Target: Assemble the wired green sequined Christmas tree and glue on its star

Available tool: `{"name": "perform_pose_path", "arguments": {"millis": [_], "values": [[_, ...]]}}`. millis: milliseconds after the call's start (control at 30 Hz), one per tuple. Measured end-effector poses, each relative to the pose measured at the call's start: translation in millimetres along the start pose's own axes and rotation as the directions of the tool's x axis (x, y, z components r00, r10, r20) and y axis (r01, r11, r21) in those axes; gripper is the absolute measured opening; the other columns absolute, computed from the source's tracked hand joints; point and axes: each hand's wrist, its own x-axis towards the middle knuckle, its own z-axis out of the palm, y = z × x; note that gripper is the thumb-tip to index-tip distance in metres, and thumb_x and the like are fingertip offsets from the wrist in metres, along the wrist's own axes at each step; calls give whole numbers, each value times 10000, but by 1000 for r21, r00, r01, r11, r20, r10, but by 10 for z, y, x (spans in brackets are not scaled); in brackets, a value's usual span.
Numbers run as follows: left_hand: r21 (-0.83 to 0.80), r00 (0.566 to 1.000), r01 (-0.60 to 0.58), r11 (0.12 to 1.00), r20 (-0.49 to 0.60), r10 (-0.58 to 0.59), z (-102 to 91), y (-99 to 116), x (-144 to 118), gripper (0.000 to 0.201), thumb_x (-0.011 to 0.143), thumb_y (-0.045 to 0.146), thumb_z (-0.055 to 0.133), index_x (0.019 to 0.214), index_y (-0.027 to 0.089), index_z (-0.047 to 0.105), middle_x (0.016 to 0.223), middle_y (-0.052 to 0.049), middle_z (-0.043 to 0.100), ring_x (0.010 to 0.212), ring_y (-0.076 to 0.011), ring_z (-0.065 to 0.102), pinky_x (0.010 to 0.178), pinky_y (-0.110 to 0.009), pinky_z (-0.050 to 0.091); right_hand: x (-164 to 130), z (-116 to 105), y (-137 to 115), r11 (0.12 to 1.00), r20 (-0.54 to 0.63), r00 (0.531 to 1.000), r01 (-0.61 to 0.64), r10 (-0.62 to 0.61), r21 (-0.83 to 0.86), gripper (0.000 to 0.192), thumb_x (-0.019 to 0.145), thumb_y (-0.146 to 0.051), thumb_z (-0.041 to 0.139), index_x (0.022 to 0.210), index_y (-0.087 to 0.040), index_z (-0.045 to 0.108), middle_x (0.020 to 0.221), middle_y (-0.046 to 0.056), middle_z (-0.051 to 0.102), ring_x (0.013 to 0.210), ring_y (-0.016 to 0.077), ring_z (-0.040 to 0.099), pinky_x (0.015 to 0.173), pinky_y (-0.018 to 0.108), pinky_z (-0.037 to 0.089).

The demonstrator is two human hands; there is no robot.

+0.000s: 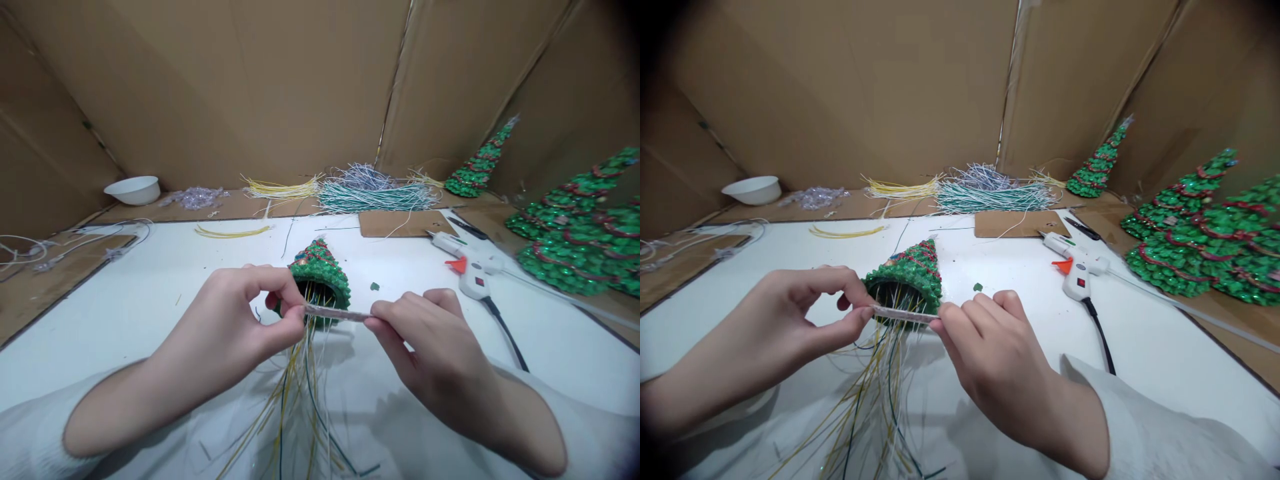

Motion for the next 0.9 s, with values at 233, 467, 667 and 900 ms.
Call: {"name": "perform_pose_path", "arguments": {"millis": [233, 467, 667, 900], "values": [[-10, 997, -12, 1000, -74, 11, 47, 6, -1, 135, 682, 145, 549, 558, 197, 566, 520, 75, 536, 492, -80, 476, 474, -190, 353, -30, -44, -15, 994, 55, 997, 56, -50, -99, 163, 935, -193, 435, 808, -165, 532, 557, -20, 504, 550, 141, 392, 617, 310, 232], [210, 963, -122, 970, -210, 167, 154, -40, 0, 134, 679, 125, 527, 567, 199, 535, 547, 61, 558, 572, -109, 497, 611, -243, 404, -26, -7, 30, 986, 48, 995, 96, -90, -134, 85, 926, -186, 459, 874, -160, 521, 587, -15, 522, 570, 142, 400, 633, 315, 246], [254, 947, -50, 966, -296, 127, 8, -153, 45, 115, 699, 163, 544, 594, 209, 535, 588, 51, 571, 596, -122, 505, 616, -272, 377, 35, -79, 164, 984, -16, 984, -179, 179, 11, 137, 917, -200, 471, 784, -198, 504, 619, -22, 543, 536, 116, 405, 639, 296, 298], [87, 954, -184, 979, -222, 199, -17, -65, 36, 117, 756, 134, 489, 670, 212, 496, 634, 46, 524, 613, -106, 475, 558, -230, 388, 87, -71, 244, 838, 252, 881, -464, 401, 287, 211, 913, -288, 465, 736, -216, 553, 598, -29, 535, 555, 113, 435, 519, 238, 326]]}}
